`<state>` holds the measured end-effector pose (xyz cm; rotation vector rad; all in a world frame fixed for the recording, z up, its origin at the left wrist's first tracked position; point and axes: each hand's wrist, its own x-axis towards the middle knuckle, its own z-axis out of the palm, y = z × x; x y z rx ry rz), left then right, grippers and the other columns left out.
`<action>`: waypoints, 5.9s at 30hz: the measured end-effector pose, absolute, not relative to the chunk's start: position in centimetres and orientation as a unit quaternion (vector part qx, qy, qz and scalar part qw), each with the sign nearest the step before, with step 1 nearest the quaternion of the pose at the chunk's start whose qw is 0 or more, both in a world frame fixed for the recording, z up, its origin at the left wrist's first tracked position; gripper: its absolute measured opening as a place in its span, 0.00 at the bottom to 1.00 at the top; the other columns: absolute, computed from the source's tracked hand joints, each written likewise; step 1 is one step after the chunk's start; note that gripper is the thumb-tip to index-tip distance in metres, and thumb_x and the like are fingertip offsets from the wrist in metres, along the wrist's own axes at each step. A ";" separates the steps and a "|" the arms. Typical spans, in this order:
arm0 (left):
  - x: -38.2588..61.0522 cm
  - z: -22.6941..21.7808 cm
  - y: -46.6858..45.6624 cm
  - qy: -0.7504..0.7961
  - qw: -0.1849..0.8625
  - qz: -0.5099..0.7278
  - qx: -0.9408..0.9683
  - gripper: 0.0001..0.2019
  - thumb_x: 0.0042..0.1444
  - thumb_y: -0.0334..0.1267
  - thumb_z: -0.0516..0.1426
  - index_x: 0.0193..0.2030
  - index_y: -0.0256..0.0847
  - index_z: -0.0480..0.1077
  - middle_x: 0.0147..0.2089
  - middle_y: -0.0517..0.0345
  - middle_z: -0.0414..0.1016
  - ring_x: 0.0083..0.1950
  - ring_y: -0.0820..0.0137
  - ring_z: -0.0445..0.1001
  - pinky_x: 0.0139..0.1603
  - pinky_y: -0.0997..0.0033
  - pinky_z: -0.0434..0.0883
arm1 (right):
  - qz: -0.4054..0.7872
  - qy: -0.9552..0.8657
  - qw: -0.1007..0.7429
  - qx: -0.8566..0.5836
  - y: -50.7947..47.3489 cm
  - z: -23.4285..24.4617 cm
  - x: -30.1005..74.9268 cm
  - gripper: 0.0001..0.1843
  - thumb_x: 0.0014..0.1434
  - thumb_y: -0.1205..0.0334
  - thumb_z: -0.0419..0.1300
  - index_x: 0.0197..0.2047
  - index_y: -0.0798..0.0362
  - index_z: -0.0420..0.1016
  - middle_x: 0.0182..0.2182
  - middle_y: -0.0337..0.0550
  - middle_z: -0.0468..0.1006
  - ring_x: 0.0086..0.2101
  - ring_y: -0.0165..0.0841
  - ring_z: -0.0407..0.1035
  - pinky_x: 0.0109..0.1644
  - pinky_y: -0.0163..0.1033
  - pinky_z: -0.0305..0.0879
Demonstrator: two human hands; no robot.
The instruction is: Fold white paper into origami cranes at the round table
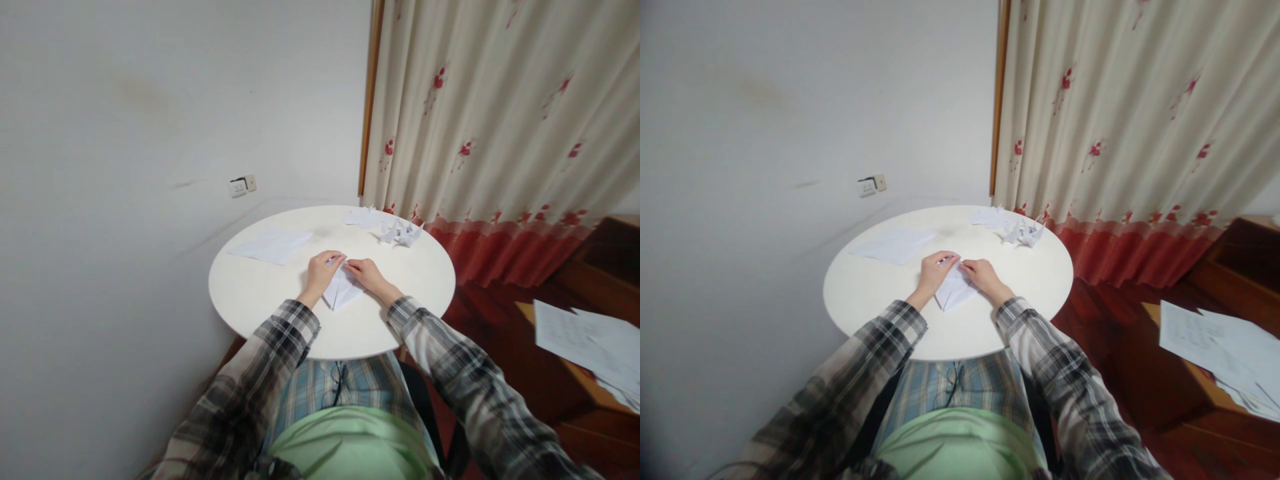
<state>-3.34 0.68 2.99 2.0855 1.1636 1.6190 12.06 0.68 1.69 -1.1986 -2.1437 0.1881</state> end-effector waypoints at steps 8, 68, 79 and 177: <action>-3.4 3.6 0.1 0.412 0.102 0.555 0.716 0.08 0.52 0.40 0.55 0.32 0.40 0.74 0.34 0.56 0.77 0.37 0.70 0.73 0.41 0.71 0.69 | 0.080 -0.818 0.328 -0.465 0.4 2.0 12.0 0.18 0.59 0.56 0.48 0.23 0.54 0.68 0.18 0.36 0.67 0.21 0.25 0.54 0.29 0.31 0.47; -4.7 1.9 1.4 0.589 0.060 0.326 0.737 0.18 0.48 0.35 0.58 0.47 0.41 0.65 0.40 0.51 0.74 0.41 0.64 0.72 0.37 0.70 0.65 | 0.029 -0.791 0.275 -0.546 0.5 1.9 12.3 0.08 0.52 0.61 0.58 0.35 0.55 0.72 0.30 0.43 0.72 0.31 0.30 0.62 0.34 0.33 0.52; -4.3 2.7 0.9 0.583 0.058 0.262 0.766 0.16 0.50 0.39 0.57 0.47 0.42 0.66 0.44 0.52 0.74 0.45 0.65 0.72 0.42 0.72 0.65 | 0.036 -0.794 0.242 -0.556 0.4 2.2 12.0 0.12 0.52 0.57 0.58 0.31 0.58 0.72 0.28 0.43 0.71 0.27 0.28 0.61 0.30 0.31 0.50; -4.6 3.0 0.6 0.649 0.039 0.257 0.716 0.11 0.52 0.46 0.54 0.35 0.42 0.68 0.37 0.54 0.75 0.40 0.67 0.71 0.32 0.73 0.61 | 0.038 -0.784 0.255 -0.564 0.1 2.4 12.0 0.12 0.55 0.59 0.55 0.39 0.58 0.72 0.33 0.46 0.75 0.33 0.31 0.66 0.36 0.32 0.55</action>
